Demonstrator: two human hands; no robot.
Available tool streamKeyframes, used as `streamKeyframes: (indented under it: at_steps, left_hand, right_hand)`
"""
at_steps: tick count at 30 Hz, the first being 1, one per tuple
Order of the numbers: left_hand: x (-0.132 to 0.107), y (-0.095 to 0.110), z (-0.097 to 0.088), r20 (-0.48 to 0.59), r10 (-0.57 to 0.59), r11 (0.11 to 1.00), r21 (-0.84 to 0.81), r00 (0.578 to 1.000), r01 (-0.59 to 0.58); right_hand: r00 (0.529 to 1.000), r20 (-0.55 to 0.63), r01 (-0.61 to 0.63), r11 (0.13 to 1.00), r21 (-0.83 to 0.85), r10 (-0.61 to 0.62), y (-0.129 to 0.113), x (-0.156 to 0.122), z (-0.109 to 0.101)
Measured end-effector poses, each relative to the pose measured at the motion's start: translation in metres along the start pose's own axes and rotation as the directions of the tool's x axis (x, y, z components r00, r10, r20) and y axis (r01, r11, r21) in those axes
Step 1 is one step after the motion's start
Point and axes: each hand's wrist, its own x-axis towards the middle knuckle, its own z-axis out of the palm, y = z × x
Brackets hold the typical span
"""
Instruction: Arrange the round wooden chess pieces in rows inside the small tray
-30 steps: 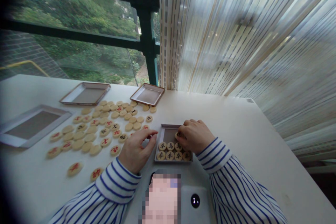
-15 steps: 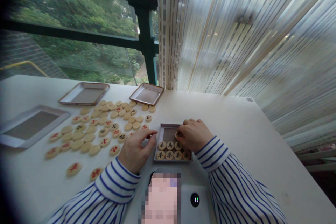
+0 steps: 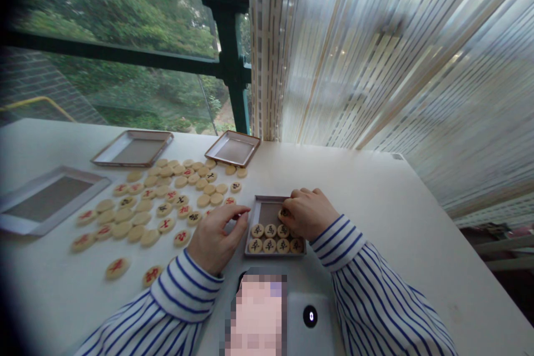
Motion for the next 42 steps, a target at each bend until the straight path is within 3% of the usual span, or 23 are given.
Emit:
streamKeyframes:
  at_steps: [17,42]
  left_hand:
    - [0.0006,0.0017,-0.0015,0.041,-0.015,1.000,0.004,0.999,0.015]
    - [-0.0011,-0.0013,0.0015,0.066,0.001,1.000,0.023,0.998,-0.002]
  right_hand:
    - [0.999,-0.040,0.020,1.000,0.019,-0.020,0.0030,-0.0022,0.0018]
    - [0.999,0.013,0.034,0.999,0.027,-0.034,-0.0002,-0.0038,-0.0024]
